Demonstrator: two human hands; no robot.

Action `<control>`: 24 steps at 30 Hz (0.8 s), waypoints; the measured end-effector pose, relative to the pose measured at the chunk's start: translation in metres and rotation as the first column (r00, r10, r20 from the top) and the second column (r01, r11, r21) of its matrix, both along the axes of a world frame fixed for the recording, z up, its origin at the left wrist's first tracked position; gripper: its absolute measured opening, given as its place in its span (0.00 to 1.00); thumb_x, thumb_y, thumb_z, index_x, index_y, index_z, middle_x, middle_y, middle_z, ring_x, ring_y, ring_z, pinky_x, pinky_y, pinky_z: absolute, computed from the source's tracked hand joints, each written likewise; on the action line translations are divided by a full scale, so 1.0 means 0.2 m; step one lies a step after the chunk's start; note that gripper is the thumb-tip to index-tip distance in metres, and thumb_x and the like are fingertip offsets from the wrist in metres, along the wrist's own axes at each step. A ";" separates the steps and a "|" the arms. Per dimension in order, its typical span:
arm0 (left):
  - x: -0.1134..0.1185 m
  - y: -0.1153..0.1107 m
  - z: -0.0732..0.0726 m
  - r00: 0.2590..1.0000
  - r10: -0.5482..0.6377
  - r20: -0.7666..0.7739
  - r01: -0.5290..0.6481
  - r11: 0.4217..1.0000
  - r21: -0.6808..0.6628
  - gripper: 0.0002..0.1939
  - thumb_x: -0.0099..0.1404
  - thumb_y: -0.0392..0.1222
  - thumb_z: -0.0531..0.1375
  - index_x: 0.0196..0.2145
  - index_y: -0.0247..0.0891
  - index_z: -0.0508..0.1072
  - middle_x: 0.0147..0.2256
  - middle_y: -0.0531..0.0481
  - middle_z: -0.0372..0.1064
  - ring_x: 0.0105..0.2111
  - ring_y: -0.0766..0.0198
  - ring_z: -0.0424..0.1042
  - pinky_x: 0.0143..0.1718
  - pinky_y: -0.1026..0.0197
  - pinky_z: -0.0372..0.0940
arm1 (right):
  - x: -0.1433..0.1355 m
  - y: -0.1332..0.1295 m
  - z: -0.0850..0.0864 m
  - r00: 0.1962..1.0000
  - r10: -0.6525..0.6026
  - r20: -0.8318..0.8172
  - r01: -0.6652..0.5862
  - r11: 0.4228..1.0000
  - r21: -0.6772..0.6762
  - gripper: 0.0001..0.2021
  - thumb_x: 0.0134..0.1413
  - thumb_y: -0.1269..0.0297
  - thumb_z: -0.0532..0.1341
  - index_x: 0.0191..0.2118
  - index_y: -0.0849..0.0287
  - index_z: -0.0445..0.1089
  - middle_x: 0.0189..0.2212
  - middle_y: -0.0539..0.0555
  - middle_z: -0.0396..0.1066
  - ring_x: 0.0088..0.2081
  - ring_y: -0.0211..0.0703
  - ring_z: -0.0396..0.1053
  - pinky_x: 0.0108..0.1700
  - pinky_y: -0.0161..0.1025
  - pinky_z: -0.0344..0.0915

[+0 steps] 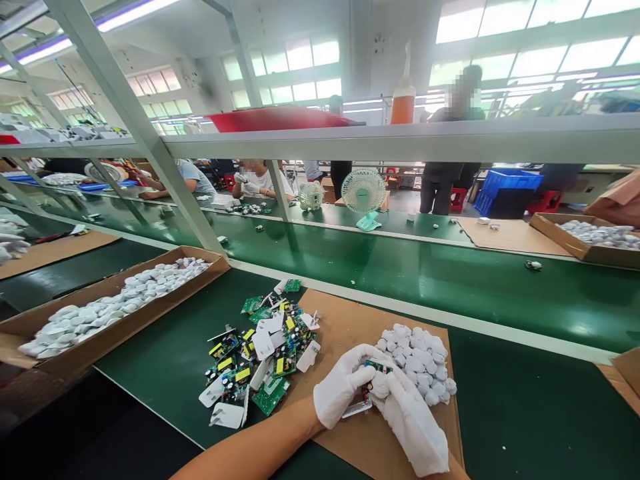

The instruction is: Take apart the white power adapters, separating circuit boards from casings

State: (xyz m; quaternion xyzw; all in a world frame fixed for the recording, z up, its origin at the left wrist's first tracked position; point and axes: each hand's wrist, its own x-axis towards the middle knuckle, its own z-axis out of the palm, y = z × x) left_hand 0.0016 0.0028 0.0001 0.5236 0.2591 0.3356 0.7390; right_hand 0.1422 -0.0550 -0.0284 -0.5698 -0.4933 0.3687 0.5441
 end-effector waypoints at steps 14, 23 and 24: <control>0.00 -0.04 0.00 0.994 -0.094 0.053 0.094 0.996 0.000 0.31 0.48 0.48 0.69 0.48 0.41 0.65 0.41 0.48 0.66 0.41 0.60 0.66 0.43 0.58 0.62 | -0.02 -0.03 0.00 0.939 -0.036 -0.342 -0.003 0.993 -0.114 0.14 0.57 0.60 0.55 0.36 0.58 0.77 0.39 0.56 0.78 0.40 0.42 0.76 0.44 0.36 0.71; 0.00 -0.06 0.06 0.997 0.030 -0.077 -0.021 0.993 0.112 0.21 0.57 0.51 0.63 0.44 0.36 0.70 0.40 0.46 0.70 0.40 0.59 0.68 0.43 0.58 0.64 | -0.03 -0.02 -0.04 0.923 -0.039 -0.382 -0.014 0.991 -0.135 0.16 0.53 0.54 0.60 0.47 0.49 0.74 0.47 0.54 0.74 0.50 0.54 0.71 0.48 0.47 0.73; 0.00 -0.06 0.05 0.997 0.024 -0.074 -0.015 0.993 0.117 0.20 0.57 0.50 0.62 0.44 0.36 0.70 0.40 0.46 0.70 0.40 0.59 0.69 0.42 0.58 0.64 | -0.02 -0.02 -0.04 0.925 -0.037 -0.379 -0.013 0.991 -0.130 0.16 0.54 0.54 0.59 0.47 0.49 0.74 0.48 0.54 0.74 0.51 0.53 0.70 0.48 0.46 0.73</control>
